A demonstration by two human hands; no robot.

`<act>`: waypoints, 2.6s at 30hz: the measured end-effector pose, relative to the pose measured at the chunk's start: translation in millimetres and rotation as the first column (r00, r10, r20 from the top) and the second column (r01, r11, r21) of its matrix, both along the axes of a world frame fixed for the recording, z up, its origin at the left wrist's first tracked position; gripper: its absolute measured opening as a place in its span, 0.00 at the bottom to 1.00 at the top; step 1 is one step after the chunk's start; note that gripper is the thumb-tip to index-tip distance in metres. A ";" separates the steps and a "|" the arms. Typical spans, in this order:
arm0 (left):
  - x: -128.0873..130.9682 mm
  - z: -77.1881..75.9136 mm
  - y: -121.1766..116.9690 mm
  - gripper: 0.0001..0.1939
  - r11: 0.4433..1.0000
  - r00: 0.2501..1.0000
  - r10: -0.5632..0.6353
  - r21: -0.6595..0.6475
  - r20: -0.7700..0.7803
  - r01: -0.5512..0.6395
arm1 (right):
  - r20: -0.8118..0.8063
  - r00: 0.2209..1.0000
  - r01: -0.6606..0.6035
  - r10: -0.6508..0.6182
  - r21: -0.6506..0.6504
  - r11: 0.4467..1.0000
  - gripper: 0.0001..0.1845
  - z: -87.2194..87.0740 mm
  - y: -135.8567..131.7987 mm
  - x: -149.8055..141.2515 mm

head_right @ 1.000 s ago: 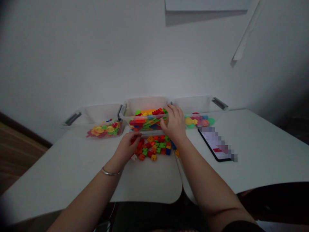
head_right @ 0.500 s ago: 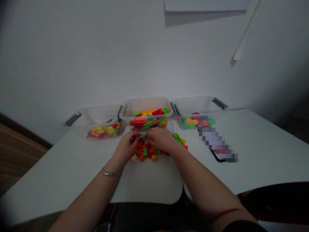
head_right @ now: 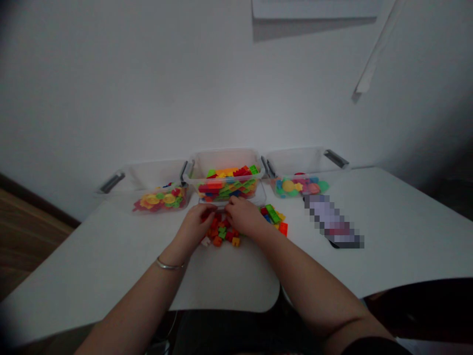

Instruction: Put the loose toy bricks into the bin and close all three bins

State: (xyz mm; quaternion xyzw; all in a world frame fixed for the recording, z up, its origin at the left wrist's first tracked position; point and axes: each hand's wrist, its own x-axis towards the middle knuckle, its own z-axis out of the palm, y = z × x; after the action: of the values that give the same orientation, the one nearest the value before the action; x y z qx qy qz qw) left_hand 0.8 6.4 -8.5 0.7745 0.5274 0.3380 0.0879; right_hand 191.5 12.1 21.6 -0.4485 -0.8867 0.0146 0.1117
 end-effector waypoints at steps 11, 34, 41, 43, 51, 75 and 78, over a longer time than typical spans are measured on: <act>0.2 0.2 -0.1 0.11 1.000 1.000 -0.002 -0.003 -0.015 0.002 | -0.003 0.996 -0.084 0.084 -0.043 0.996 0.13 -0.3 1.8 5.7; -1.0 -0.5 -2.1 0.11 1.000 0.999 0.002 -0.008 -0.036 -0.002 | -0.699 0.713 0.462 -0.047 0.419 0.782 0.17 16.5 24.9 46.3; -1.1 -0.4 -1.9 0.11 1.000 1.000 -0.003 -0.012 -0.030 0.003 | -0.496 0.862 0.367 -0.104 0.470 0.803 0.22 6.5 29.2 43.4; -1.2 -0.6 -1.8 0.11 1.000 1.000 -0.003 -0.012 -0.027 0.003 | -0.465 0.876 0.370 -0.131 0.472 0.800 0.23 6.9 27.6 42.3; -0.2 1.1 -2.9 0.12 1.000 1.000 -0.003 -0.017 -0.031 0.002 | -0.389 0.911 0.333 -0.135 0.503 0.798 0.28 10.2 22.6 38.7; -0.4 1.9 -2.8 0.11 0.999 0.999 -0.005 -0.035 -0.034 0.004 | 0.101 0.988 0.131 -0.120 -0.105 0.986 0.12 41.2 -9.2 25.2; -1.1 1.4 -2.4 0.12 1.000 1.000 0.003 -0.025 -0.027 -0.004 | 0.231 0.960 0.199 -0.160 -0.159 0.967 0.15 37.3 -9.5 24.1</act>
State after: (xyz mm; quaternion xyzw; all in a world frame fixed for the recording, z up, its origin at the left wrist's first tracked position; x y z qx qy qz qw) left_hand -0.4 4.0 -7.1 0.7768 0.5342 0.3210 0.0901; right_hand 215.6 2.6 58.9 -0.5345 -0.8440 0.0359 -0.0256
